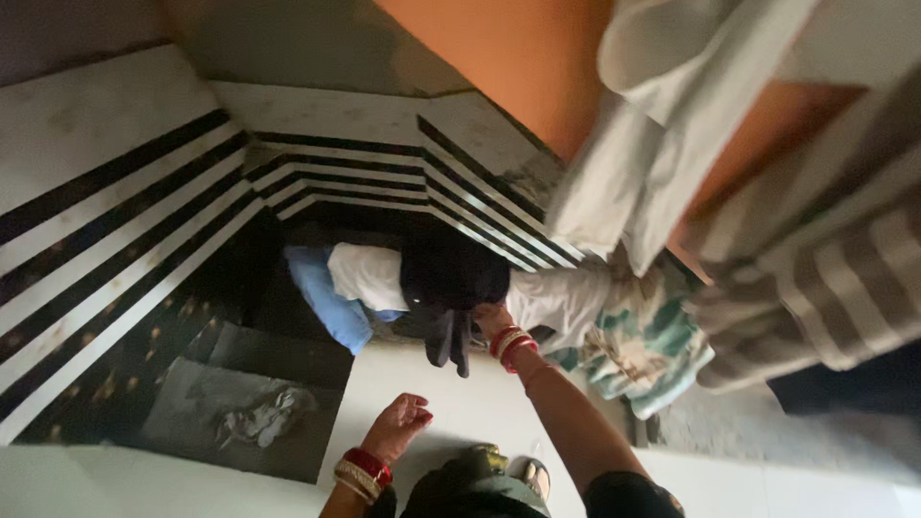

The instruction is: The person gathers flattened cardboard boxes and a small black device from the floor, places them into a plastic bag on a balcony counter, then returns to the room to pick up and hang a dark garment and a white cloth on a clothesline. Finally, the person picks up a small mat from the floor.

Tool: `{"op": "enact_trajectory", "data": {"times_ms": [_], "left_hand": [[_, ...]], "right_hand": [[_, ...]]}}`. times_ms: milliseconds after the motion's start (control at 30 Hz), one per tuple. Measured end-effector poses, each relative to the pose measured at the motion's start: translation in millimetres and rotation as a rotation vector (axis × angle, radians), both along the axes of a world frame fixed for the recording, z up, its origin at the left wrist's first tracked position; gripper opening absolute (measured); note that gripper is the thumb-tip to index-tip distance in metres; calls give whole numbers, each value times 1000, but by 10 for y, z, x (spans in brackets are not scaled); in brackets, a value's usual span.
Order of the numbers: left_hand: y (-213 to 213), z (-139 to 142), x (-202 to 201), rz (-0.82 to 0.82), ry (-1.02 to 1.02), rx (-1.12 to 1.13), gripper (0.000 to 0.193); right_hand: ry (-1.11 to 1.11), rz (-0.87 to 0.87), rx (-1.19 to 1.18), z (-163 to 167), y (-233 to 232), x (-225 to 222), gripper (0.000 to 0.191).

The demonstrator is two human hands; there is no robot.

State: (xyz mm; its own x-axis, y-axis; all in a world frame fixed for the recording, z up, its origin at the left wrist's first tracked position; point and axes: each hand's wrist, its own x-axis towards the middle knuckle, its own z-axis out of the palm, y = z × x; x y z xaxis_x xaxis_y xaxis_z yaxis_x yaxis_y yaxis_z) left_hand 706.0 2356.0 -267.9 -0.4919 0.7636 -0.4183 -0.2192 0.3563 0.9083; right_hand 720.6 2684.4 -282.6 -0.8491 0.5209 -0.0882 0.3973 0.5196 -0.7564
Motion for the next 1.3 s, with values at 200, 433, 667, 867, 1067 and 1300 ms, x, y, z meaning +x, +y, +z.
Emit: {"op": "enact_trajectory", "data": {"times_ms": [200, 433, 667, 867, 1067, 1300], "left_hand": [[-298, 165, -57, 195, -13, -187, 30], [-294, 378, 27, 298, 109, -181, 29], [375, 1031, 11, 441, 554, 64, 66], [1040, 1491, 185, 203, 1149, -183, 82], [1077, 1599, 130, 394, 1098, -60, 46], [888, 2431, -139, 413, 1328, 94, 15]], "right_hand": [[80, -231, 375, 107, -10, -733, 71], [158, -355, -52, 306, 402, -869, 41], [728, -13, -499, 1217, 247, -214, 25], [548, 239, -369, 2282, -42, 920, 24], [407, 274, 334, 2810, 150, 1679, 28], [44, 402, 754, 2109, 10, 1836, 15]]}}
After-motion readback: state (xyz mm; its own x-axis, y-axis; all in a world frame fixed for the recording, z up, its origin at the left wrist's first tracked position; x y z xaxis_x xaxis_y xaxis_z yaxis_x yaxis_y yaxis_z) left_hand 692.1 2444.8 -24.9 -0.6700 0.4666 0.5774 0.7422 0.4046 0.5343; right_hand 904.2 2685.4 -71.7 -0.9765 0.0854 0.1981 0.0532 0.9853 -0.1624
